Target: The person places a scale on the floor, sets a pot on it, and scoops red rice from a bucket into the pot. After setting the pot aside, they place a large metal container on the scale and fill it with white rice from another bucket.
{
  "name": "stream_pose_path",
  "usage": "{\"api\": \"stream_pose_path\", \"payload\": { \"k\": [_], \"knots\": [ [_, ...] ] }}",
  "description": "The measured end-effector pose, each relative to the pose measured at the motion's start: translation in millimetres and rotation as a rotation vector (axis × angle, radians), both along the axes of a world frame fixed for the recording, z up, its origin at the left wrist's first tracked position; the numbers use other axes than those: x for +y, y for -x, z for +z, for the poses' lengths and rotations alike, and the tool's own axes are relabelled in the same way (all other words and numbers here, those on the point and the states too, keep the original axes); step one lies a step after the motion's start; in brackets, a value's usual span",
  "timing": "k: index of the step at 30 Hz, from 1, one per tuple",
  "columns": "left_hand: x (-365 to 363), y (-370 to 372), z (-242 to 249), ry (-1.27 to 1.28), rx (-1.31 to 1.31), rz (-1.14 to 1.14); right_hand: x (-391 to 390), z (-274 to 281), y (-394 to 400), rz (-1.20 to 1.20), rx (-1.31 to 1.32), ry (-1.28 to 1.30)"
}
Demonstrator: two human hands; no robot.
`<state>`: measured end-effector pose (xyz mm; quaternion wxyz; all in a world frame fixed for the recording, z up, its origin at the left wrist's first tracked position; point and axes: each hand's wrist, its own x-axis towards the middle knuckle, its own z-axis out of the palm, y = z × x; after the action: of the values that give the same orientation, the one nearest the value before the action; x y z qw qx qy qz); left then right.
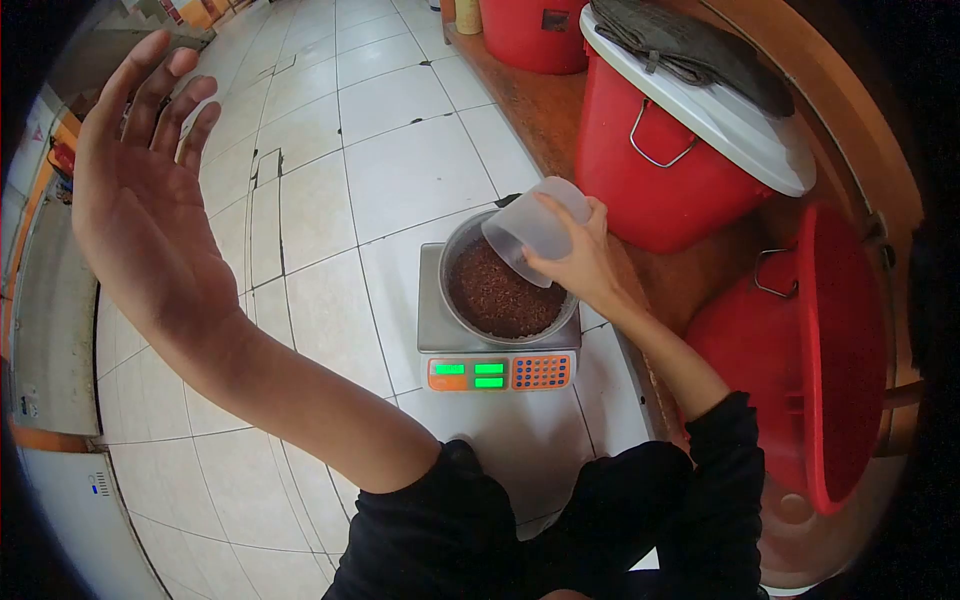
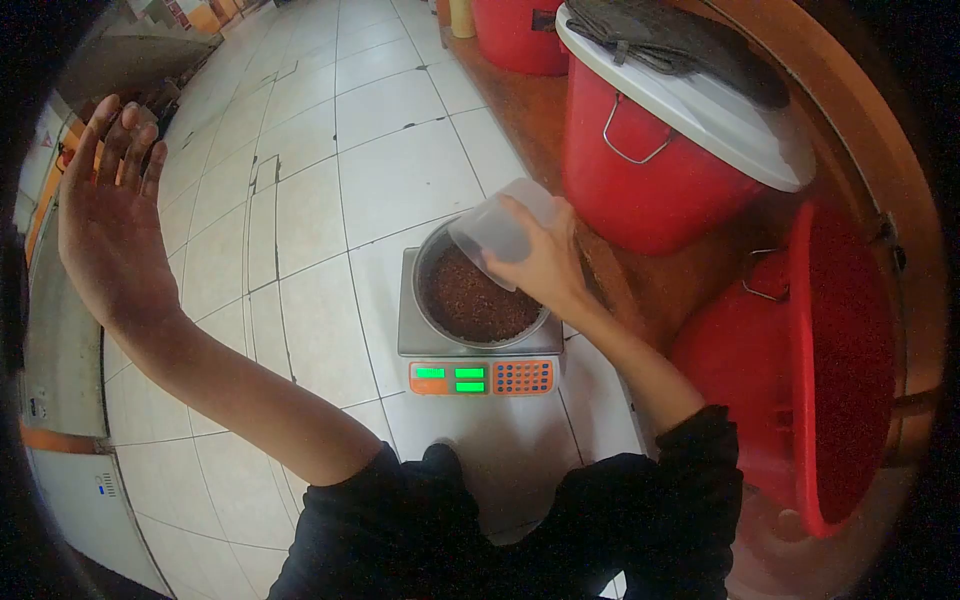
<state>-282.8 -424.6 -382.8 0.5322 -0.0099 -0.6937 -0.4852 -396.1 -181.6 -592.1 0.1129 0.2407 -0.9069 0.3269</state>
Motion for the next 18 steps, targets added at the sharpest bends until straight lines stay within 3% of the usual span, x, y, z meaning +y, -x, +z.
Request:
{"api": "stream_pose_path", "payload": {
  "k": [4, 7, 10, 14, 16, 18],
  "knots": [
    [-0.2, 0.8, -0.4, 0.012, -0.004, -0.013, -5.1, -10.0, -7.5, 0.137, 0.059, -0.133],
    [-4.8, 0.6, -1.3, 0.039, -0.011, -0.030, -9.0, -3.5, -7.1, 0.092, 0.162, -0.139],
    [-6.4, 1.2, -2.9, 0.051, -0.017, -0.029, -0.4, 25.7, -6.5, 0.062, 0.086, -0.098],
    [10.5, 10.3, -4.7, -0.004, 0.011, -0.024, 21.8, 52.7, 5.4, 0.104, -0.695, 0.658],
    [27.0, 18.9, -4.7, -0.042, 0.049, -0.091, 38.1, 107.2, -16.9, 0.001, -1.073, 0.972],
    [38.0, 30.8, -6.8, -0.099, 0.133, -0.203, 60.2, 141.4, -34.1, 0.047, -1.081, 1.138]
  ]
}}
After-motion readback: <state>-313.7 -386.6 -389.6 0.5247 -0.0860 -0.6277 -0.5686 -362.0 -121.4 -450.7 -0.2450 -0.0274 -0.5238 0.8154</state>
